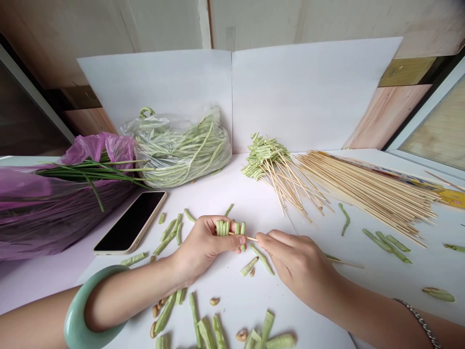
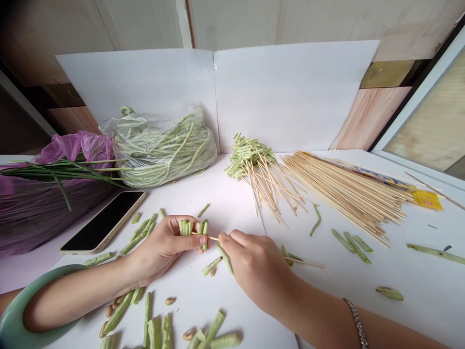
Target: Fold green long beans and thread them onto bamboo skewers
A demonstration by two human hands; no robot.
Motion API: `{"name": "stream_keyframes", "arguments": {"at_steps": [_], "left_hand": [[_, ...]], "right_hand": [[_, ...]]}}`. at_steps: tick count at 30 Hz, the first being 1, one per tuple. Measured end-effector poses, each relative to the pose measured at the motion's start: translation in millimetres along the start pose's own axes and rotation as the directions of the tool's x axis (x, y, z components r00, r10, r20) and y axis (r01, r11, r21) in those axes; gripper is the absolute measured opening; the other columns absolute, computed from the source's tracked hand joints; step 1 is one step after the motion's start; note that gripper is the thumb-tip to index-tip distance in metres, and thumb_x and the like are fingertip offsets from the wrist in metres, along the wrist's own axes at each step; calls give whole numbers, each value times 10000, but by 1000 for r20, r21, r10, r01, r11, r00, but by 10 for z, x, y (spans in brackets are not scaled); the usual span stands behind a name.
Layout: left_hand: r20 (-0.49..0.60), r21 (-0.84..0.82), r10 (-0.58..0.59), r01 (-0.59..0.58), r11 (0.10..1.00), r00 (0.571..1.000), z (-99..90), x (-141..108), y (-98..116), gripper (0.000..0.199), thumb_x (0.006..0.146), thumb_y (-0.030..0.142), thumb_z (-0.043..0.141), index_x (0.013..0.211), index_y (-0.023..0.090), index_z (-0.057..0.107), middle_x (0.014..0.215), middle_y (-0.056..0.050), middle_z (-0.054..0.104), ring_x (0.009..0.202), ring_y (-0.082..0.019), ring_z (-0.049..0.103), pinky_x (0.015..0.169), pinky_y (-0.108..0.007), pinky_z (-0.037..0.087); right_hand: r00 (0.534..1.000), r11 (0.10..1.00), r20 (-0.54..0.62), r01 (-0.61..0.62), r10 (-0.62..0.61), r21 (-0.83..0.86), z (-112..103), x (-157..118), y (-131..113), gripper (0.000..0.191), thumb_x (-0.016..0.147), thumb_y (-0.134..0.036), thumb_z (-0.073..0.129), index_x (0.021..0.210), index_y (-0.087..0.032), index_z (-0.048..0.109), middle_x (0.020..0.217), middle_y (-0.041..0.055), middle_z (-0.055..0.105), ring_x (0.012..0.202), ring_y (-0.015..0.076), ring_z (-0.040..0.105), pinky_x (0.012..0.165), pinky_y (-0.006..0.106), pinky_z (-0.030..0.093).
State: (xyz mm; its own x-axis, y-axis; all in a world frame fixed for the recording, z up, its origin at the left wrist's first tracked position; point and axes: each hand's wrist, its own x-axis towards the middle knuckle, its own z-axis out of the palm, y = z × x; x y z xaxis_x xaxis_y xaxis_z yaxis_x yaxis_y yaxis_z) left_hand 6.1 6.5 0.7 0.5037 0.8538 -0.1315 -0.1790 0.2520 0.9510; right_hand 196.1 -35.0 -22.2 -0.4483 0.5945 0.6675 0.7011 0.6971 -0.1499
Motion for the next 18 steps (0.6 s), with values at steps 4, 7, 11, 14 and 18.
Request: {"name": "stream_keyframes", "arguments": {"at_steps": [4, 7, 11, 14, 18], "left_hand": [[4, -7, 6, -6, 1000, 1000, -5, 10, -9, 162, 659, 195, 806, 634, 110, 671, 590, -13, 654, 576, -94, 563, 642, -217, 452], [8, 11, 3, -3, 1000, 1000, -18, 16, -17, 176, 669, 223, 805, 640, 109, 674, 592, -13, 647, 583, -89, 556, 643, -209, 442], [-25, -4, 2, -2, 1000, 1000, -41, 26, -16, 184, 667, 245, 809, 696, 103, 696, 664, -20, 653, 641, -95, 564, 683, -215, 458], [-92, -53, 6, -11, 999, 996, -58, 44, 0, 224, 656, 269, 815, 756, 102, 703, 737, -26, 657, 687, -105, 576, 721, -231, 483], [-120, -42, 66, -71, 997, 991, -70, 47, 18, 217, 690, 288, 789, 722, 108, 670, 706, -27, 656, 679, -104, 581, 719, -221, 478]], "right_hand": [[1000, 1000, 13, -13, 13, 10, 0, 3, 10, 275, 897, -18, 409, 832, -85, 667, 567, -35, 386, 469, 103, 315, 444, 248, 296], [999, 999, 28, -47, 47, 19, 1, 7, 9, 292, 895, -21, 391, 821, -93, 664, 568, -31, 394, 468, 101, 352, 446, 234, 314], [992, 993, 53, -117, 115, 32, 1, 8, 12, 290, 897, -44, 380, 823, -106, 654, 575, -23, 425, 481, 100, 423, 462, 207, 353], [984, 985, 65, -167, 164, 39, 2, -5, 28, 286, 887, -41, 375, 815, -129, 638, 577, -26, 426, 484, 99, 436, 468, 195, 361], [977, 979, 78, -200, 196, 41, 6, -22, 49, 279, 876, -39, 373, 796, -151, 616, 576, -34, 401, 478, 98, 420, 468, 192, 357]]}}
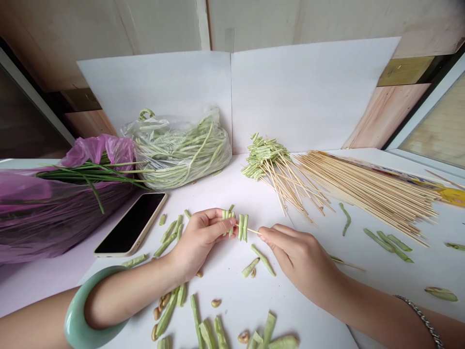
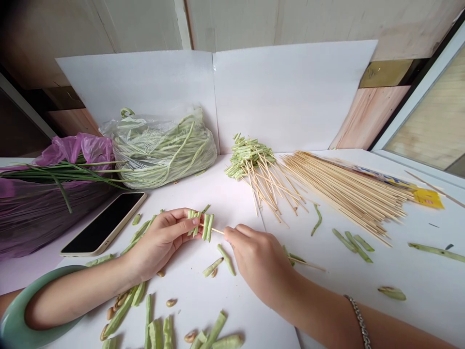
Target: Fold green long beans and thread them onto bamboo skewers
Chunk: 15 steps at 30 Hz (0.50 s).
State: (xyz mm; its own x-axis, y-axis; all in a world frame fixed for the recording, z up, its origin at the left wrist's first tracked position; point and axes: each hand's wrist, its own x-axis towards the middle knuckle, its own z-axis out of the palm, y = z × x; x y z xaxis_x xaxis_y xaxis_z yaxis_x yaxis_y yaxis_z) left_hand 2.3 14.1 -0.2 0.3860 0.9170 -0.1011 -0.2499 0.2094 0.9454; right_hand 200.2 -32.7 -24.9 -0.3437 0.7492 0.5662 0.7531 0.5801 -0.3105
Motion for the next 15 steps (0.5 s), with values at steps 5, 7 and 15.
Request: {"name": "stream_keyframes", "arguments": {"at_steps": [5, 7, 15], "left_hand": [[6, 51, -14, 14, 999, 1000, 6, -38, 2, 243, 665, 292, 805, 659, 112, 642, 632, -16, 645, 627, -102, 576, 674, -216, 474], [9, 62, -28, 27, 998, 1000, 9, -49, -1, 250, 651, 290, 814, 643, 108, 642, 620, -18, 647, 618, -103, 578, 663, -214, 472], [7, 96, -33, 32, 995, 999, 8, -29, -12, 244, 663, 292, 806, 642, 107, 649, 625, -24, 660, 621, -106, 577, 656, -216, 456]], "right_hand": [[1000, 1000, 16, -2, 2, -3, -5, 8, -7, 278, 875, -49, 377, 756, -160, 603, 572, -37, 373, 472, 99, 396, 456, 196, 343], [1000, 1000, 23, 5, -5, -2, -10, 6, -13, 282, 875, -48, 376, 765, -155, 613, 572, -35, 382, 475, 99, 405, 461, 195, 347], [999, 1000, 23, 28, -28, -3, -19, 10, -26, 299, 888, -52, 364, 793, -135, 635, 571, -27, 416, 485, 99, 428, 473, 196, 357]]}}
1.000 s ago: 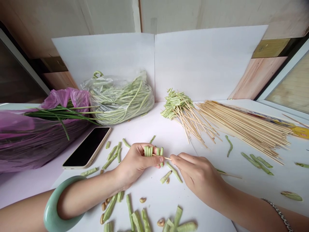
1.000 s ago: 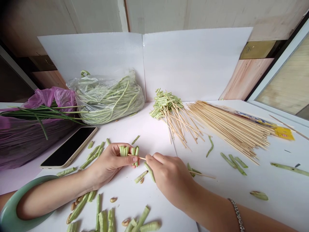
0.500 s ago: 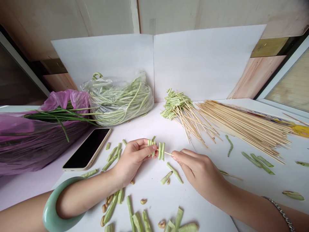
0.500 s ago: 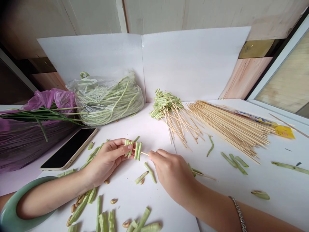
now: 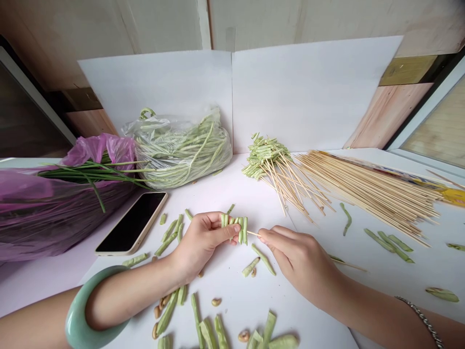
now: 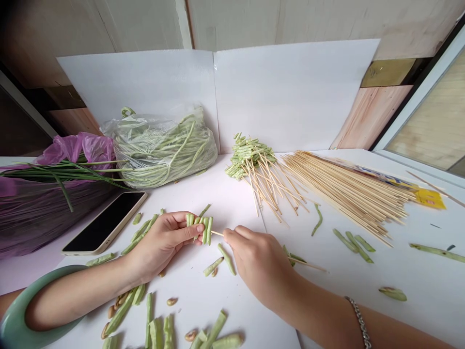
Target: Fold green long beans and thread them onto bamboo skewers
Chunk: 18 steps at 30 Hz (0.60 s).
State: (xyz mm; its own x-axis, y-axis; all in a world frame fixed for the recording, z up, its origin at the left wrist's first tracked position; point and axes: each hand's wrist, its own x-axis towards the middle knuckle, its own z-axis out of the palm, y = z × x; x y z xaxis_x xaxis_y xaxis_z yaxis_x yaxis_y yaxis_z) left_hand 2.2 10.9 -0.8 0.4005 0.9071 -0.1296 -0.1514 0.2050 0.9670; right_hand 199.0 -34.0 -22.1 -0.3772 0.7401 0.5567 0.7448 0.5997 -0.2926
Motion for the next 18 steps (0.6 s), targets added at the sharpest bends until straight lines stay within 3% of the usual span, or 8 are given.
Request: {"name": "stream_keyframes", "arguments": {"at_steps": [7, 11, 14, 18], "left_hand": [[-11, -43, -8, 7, 999, 1000, 26, -10, 23, 260, 667, 314, 805, 681, 107, 648, 679, -15, 629, 642, -105, 559, 679, -230, 477], [-77, -88, 29, -36, 995, 997, 32, -5, 35, 273, 705, 361, 770, 701, 120, 640, 689, -8, 595, 662, -109, 532, 678, -239, 487], [-130, -73, 60, -70, 995, 990, 29, 4, 29, 287, 723, 393, 746, 731, 128, 637, 717, -12, 588, 699, -124, 526, 679, -249, 485], [-120, -27, 102, -106, 994, 987, 17, 1, 18, 268, 710, 357, 765, 750, 130, 629, 710, -5, 596, 682, -115, 528, 697, -249, 466]], "right_hand": [[1000, 1000, -9, -25, 25, 5, 1, 4, -3, 288, 882, -52, 371, 795, -149, 627, 570, -33, 407, 474, 101, 412, 458, 197, 355], [999, 999, -26, -46, 47, 18, 14, -3, 16, 277, 884, -50, 376, 823, -146, 629, 583, -25, 443, 494, 103, 455, 481, 194, 379], [998, 998, -35, -59, 59, 27, 23, 6, 28, 272, 883, -47, 378, 835, -143, 627, 591, -23, 447, 499, 103, 463, 488, 193, 380], [997, 997, -36, -70, 71, 27, 22, 10, 26, 263, 886, -54, 385, 814, -152, 618, 583, -32, 411, 491, 101, 438, 480, 194, 364]]}}
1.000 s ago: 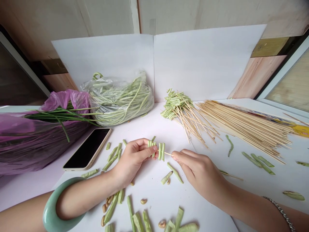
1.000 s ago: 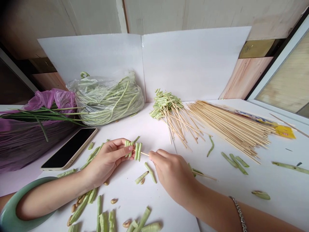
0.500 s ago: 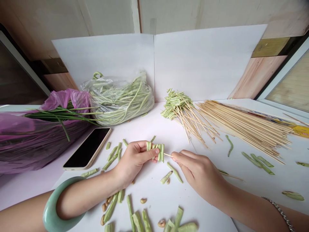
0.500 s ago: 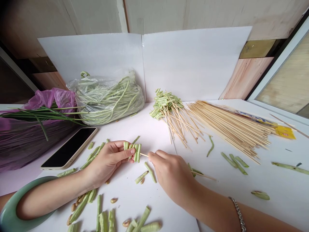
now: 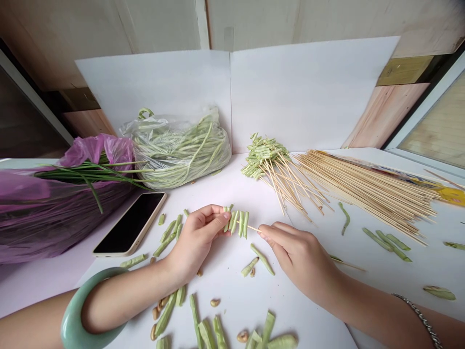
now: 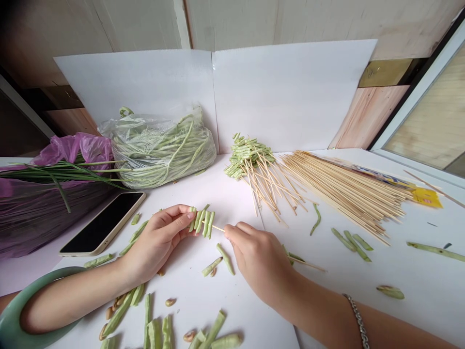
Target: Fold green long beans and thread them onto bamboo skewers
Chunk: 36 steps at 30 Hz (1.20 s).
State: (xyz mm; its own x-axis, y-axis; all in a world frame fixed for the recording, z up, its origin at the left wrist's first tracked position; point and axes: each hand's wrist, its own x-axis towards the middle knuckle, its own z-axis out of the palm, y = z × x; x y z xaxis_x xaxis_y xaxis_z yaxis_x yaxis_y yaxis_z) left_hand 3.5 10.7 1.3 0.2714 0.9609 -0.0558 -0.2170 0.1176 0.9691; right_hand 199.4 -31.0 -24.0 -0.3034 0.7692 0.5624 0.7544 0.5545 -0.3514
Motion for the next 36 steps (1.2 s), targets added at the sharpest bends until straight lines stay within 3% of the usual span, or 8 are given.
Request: {"name": "stream_keyframes", "arguments": {"at_steps": [4, 11, 20, 25, 30, 36], "left_hand": [[36, 52, 10, -12, 999, 999, -18, -13, 8, 257, 708, 333, 773, 711, 122, 626, 652, -4, 608, 641, -106, 530, 678, -236, 435], [84, 1, -20, 20, 1000, 996, 6, -33, 33, 252, 657, 304, 814, 648, 113, 651, 620, -11, 617, 608, -104, 541, 652, -230, 448], [64, -76, -86, 91, 993, 994, 25, -13, 14, 266, 664, 328, 811, 712, 112, 664, 703, -25, 621, 664, -117, 566, 681, -238, 494], [-1, -120, -12, 11, 993, 1000, -3, 12, 1, 268, 701, 358, 778, 760, 128, 656, 761, -25, 616, 726, -127, 556, 705, -246, 492], [1, -60, 15, -15, 998, 1000, -24, 27, 1, 267, 695, 354, 782, 737, 125, 651, 699, -14, 618, 663, -114, 544, 706, -254, 471], [6, 142, 95, -94, 985, 995, -4, 3, 11, 303, 726, 419, 738, 679, 133, 649, 618, -12, 616, 606, -124, 541, 654, -254, 448]], "right_hand": [[1000, 1000, 6, 10, -10, 1, -9, -12, -6, 263, 890, -62, 383, 800, -158, 610, 585, -32, 403, 485, 101, 411, 471, 195, 350], [999, 999, 3, 40, -40, 7, -28, -22, -17, 289, 890, -55, 362, 818, -149, 626, 579, -25, 423, 483, 103, 441, 476, 193, 371], [999, 1000, -36, 3, -3, -10, -8, -2, -9, 274, 890, -65, 378, 794, -169, 613, 582, -19, 467, 497, 103, 454, 487, 191, 378], [999, 1000, -46, -5, 5, -10, 0, -1, -2, 263, 888, -69, 390, 784, -174, 606, 586, -17, 483, 513, 106, 473, 499, 194, 381], [999, 1000, -47, -3, 3, -13, 5, -8, 1, 256, 886, -71, 394, 783, -174, 606, 586, -21, 473, 501, 103, 458, 482, 197, 369], [999, 1000, -43, 4, -5, -16, 6, -26, 2, 257, 891, -79, 392, 796, -174, 612, 582, -25, 453, 496, 105, 448, 481, 199, 373]]}}
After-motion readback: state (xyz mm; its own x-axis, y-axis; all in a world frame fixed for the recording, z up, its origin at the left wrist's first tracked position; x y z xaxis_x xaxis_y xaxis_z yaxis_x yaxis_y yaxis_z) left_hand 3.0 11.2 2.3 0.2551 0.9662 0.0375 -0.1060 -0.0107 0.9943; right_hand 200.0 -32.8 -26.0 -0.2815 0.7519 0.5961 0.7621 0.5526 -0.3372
